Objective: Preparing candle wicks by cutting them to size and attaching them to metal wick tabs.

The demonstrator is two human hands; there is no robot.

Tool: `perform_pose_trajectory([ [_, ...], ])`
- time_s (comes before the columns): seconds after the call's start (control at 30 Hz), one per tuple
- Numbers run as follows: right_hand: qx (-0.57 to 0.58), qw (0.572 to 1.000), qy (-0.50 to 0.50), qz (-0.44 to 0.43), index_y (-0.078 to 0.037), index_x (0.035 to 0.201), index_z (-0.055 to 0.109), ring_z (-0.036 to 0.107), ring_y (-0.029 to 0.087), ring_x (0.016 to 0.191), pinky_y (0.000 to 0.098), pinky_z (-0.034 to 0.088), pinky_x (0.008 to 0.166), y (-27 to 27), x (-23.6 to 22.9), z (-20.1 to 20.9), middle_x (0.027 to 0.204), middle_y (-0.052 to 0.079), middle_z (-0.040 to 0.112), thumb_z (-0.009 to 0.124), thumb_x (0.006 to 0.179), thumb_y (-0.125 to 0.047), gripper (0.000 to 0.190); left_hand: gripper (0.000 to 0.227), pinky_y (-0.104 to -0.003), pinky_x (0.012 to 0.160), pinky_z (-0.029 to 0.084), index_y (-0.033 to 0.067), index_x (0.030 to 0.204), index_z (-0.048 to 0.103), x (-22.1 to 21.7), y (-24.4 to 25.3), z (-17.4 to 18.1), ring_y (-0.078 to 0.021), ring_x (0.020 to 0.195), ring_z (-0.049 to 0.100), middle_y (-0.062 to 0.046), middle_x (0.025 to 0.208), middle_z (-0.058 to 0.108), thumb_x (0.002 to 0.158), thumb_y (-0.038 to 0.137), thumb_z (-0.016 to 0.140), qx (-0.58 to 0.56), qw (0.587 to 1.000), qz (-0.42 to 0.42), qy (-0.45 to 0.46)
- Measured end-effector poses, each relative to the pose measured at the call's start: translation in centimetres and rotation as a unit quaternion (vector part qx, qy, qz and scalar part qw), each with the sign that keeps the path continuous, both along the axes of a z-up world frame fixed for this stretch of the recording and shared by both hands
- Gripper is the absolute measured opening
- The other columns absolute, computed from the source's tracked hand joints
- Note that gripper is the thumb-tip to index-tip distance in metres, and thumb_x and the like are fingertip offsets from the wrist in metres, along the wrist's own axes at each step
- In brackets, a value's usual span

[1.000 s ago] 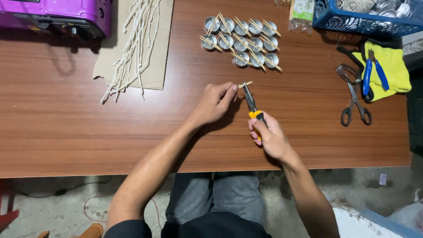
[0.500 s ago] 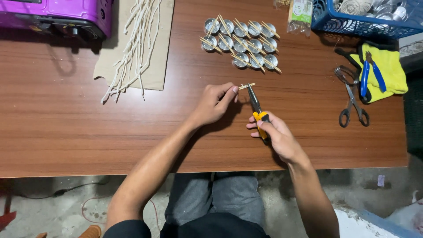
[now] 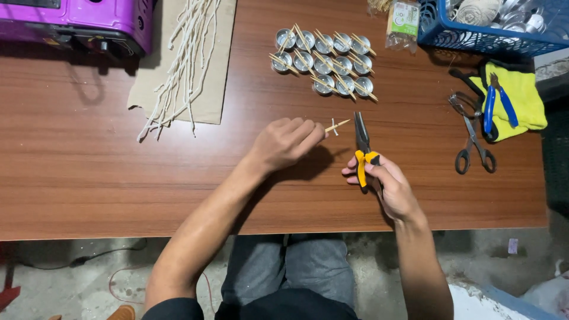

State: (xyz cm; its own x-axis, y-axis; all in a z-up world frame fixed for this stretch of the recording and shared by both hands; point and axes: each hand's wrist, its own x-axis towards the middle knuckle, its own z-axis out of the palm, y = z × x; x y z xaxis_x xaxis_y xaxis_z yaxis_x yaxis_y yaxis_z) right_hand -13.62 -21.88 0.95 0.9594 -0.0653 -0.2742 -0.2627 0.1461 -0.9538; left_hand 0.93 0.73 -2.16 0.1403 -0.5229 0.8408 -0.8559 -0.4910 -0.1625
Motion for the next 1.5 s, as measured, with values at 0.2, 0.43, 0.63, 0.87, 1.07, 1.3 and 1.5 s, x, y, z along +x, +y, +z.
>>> perform_pose_trajectory([
  [0.2,-0.005,1.000,-0.006,0.026,0.014,0.117,0.060,0.064,0.041,0.114,0.0585,0.056,0.095,-0.1,-0.4,0.7,0.114,0.026,0.060,0.047,0.097,-0.012,0.034,0.021,-0.020,0.056,0.042,0.0145,0.082,0.060,-0.2,0.2,2.4,-0.0130,0.060,0.047,0.002,0.071,0.043,0.102,0.012,0.053,0.015,0.995,0.024,-0.097],
  [0.43,-0.016,1.000,-0.013,-0.015,0.011,0.116,0.060,0.068,0.034,0.101,0.0470,0.060,0.087,-1.1,0.1,0.8,0.110,0.024,0.062,0.047,0.098,-0.016,0.035,0.027,-0.027,0.049,0.047,0.0135,0.076,0.055,-0.1,0.1,-0.4,-0.0208,0.052,0.057,-0.002,0.058,0.045,0.103,0.018,0.055,-0.058,0.967,-0.041,0.244],
  [0.63,-0.461,0.871,-0.141,-0.099,-0.001,0.095,0.061,0.058,0.038,0.110,0.0446,0.045,0.100,-5.5,1.0,-2.3,0.110,0.017,0.056,0.059,0.107,-0.014,0.017,0.039,-0.030,0.057,0.045,0.0133,0.072,0.061,0.4,0.9,0.9,-0.0126,0.055,0.048,-0.007,0.050,0.053,0.108,0.022,0.051,-0.224,0.763,-0.142,0.589],
  [0.87,-0.691,0.674,-0.164,-0.205,0.000,0.091,0.058,0.060,0.041,0.092,0.0473,0.050,0.081,-8.3,4.4,-4.0,0.107,0.016,0.052,0.073,0.100,-0.018,0.025,0.042,-0.032,0.061,0.044,0.0124,0.065,0.053,0.8,1.0,-0.5,-0.0115,0.064,0.045,-0.003,0.053,0.046,0.106,0.022,0.051,-0.230,0.733,-0.111,0.630],
  [1.07,-0.721,0.631,-0.174,-0.227,-0.004,0.091,0.057,0.060,0.043,0.091,0.0497,0.048,0.085,-11.7,7.3,-6.4,0.099,0.015,0.052,0.078,0.092,-0.025,0.030,0.040,-0.032,0.068,0.041,0.0134,0.066,0.050,1.0,1.3,0.0,-0.0165,0.069,0.046,0.000,0.062,0.045,0.106,0.021,0.046,-0.268,0.700,-0.086,0.657],
  [1.3,-0.729,0.619,-0.165,-0.243,-0.004,0.092,0.055,0.061,0.045,0.090,0.0516,0.052,0.075,-10.9,8.9,-5.3,0.099,0.016,0.053,0.077,0.089,-0.025,0.031,0.041,-0.032,0.065,0.039,0.0156,0.065,0.048,0.9,1.3,-0.2,-0.0182,0.065,0.043,0.000,0.061,0.042,0.105,0.023,0.043,-0.287,0.688,-0.063,0.663],
  [1.5,-0.750,0.607,-0.144,-0.221,-0.005,0.092,0.058,0.061,0.045,0.094,0.0498,0.054,0.076,-10.3,8.1,-3.6,0.098,0.015,0.049,0.079,0.088,-0.040,0.041,0.034,-0.031,0.065,0.039,0.0149,0.067,0.049,0.9,1.3,-0.9,-0.0190,0.065,0.045,-0.002,0.061,0.041,0.100,0.023,0.042,-0.279,0.692,-0.057,0.663],
])
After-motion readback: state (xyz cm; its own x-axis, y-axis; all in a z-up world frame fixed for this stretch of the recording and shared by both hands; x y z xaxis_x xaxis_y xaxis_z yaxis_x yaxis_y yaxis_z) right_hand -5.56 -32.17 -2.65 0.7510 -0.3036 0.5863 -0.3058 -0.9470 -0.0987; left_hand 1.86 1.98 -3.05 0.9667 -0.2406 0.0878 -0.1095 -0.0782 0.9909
